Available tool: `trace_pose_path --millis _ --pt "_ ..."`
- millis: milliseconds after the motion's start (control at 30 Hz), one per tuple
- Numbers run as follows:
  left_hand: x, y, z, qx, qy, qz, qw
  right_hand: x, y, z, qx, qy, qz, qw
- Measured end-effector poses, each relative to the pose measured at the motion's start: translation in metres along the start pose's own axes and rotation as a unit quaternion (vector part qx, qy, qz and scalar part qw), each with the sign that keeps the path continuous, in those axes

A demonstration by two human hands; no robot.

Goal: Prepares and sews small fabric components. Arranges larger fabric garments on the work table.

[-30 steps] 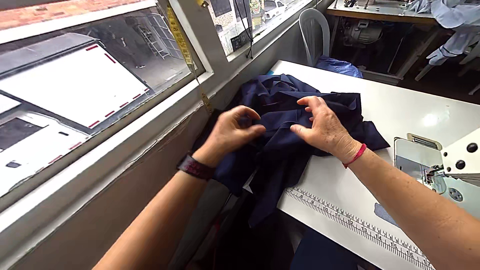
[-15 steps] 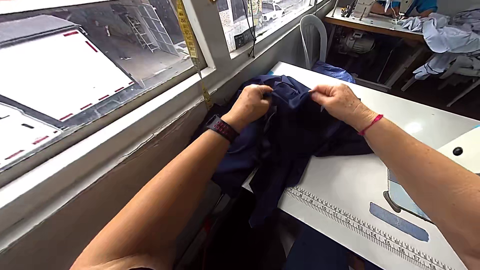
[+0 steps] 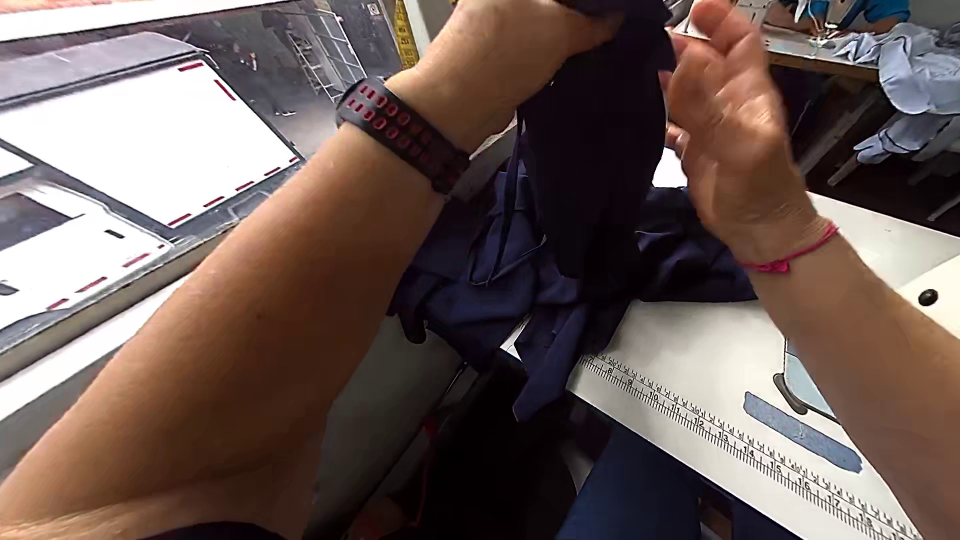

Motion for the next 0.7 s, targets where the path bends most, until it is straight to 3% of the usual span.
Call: trace_pose_path --millis 100,200,267,333,367,467,533,567,700 --pt "0.006 -0.005 -0.013 0.007 -0.032 -0.092 0.995 0.030 0.036 -0.039 -0.126 0.082 0.036 0.988" --pt "0.006 -0.020 -0.021 0.024 -0.020 -0.072 0.997 0.053 0.048 -0.053 -0.249 0.191 0.141 0.939" --pt "0.004 -0.039 -0.028 0.038 -0.024 -0.046 0.998 0.074 0.032 -0.048 -0.200 0.183 0.180 0.946" --pt "0.000 -0.060 -0.037 0.061 -0.046 -0.060 0.995 0.093 0.024 -0.046 -0.119 0.111 0.035 0.986" --pt "-0.003 -0.069 -0.041 0.072 -0.057 -0.076 0.993 0.100 0.031 -0.049 -0.130 0.060 -0.082 0.986" --pt "-0.009 -0.082 -0.047 0.101 -0.061 -0.073 0.990 0.135 0.069 -0.066 -0.259 0.002 -0.336 0.906" --pt "-0.018 -0.078 -0.052 0.054 -0.047 -0.025 0.997 0.147 0.085 -0.066 -0.291 0.004 -0.387 0.875" --pt "-0.023 -0.072 -0.056 0.001 -0.035 0.017 0.999 0.144 0.087 -0.060 -0.278 0.013 -0.380 0.882" --pt "-0.039 -0.029 -0.079 -0.169 0.024 0.227 0.959 0.072 0.087 -0.021 -0.122 0.137 -0.134 0.974"
Point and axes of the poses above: each hand's wrist, its own z-axis towards the middle knuckle, its own y-axis out of the palm, x = y × z, the point moved 6 cm from there along z, towards the middle knuckle, and after that the axes turned 10 degrees about z, right-handed, at the moved point
